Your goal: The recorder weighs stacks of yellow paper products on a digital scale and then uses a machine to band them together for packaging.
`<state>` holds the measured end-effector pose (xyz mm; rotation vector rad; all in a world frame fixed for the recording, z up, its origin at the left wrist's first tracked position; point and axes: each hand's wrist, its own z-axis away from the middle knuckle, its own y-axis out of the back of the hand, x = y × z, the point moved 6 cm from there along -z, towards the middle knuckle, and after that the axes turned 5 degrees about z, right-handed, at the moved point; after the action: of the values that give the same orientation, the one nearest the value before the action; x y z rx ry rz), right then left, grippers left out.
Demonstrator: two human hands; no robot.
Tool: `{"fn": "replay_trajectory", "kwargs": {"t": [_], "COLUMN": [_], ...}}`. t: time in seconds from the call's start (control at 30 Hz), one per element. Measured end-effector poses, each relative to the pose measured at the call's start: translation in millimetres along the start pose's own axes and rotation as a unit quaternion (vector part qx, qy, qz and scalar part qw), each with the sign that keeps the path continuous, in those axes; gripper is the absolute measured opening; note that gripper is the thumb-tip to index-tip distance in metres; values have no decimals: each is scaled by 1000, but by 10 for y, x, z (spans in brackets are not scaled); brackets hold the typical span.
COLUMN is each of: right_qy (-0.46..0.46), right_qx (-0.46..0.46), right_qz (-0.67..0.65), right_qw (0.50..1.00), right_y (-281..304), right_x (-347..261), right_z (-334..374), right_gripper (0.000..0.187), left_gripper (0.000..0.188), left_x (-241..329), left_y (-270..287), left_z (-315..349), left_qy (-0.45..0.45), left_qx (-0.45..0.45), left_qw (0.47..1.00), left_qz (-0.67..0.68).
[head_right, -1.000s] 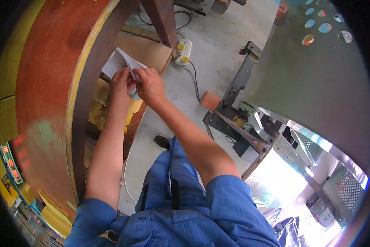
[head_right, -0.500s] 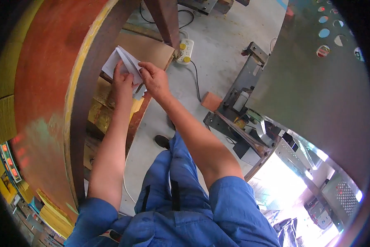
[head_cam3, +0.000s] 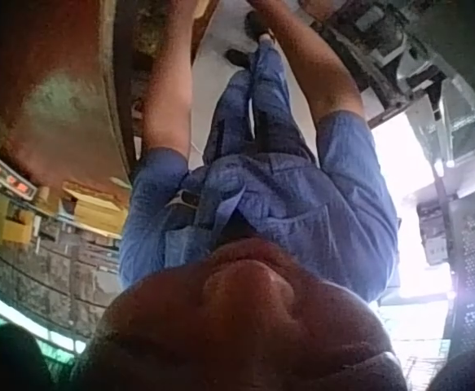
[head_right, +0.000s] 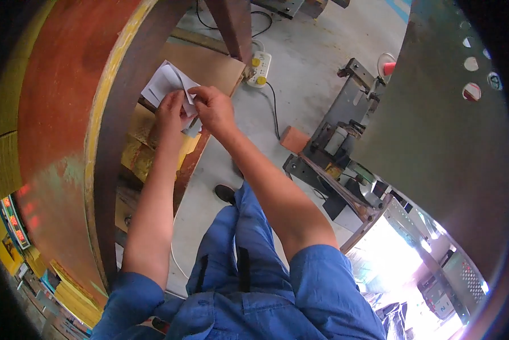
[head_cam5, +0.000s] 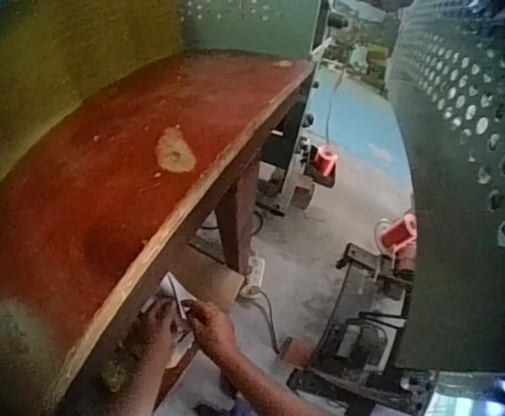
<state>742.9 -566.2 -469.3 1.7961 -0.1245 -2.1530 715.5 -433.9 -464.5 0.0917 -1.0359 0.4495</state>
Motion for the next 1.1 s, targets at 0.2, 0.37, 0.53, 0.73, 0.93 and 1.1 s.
{"fn": "replay_trajectory", "kwargs": {"t": [0.2,0.37,0.53,0.73,0.93,1.1], "right_qy": [22,30,45,34,19,20], "right_qx": [10,13,31,29,16,109], "right_qz": [-21,-31,-33,-45,-55,-18], "right_qw": [999,999,998,998,998,994], "right_y": [-22,-9,-7,-14,6,191], "right_x": [-33,-17,-4,48,41,-190], "right_z": [10,26,15,11,34,193], "right_gripper": [33,33,32,29,31,34], "left_gripper": [29,28,27,24,19,15], "left_x": [73,41,39,18,1,-9], "left_y": [-28,-15,1,9,-12,148], "left_z": [27,-7,-65,-47,-50,22], "left_qy": [30,30,14,23,30,1], "left_qx": [-25,-14,-29,-8,-31,-18], "left_qw": [999,999,999,999,998,1000], "left_qz": [30,42,34,41,45,9]}}
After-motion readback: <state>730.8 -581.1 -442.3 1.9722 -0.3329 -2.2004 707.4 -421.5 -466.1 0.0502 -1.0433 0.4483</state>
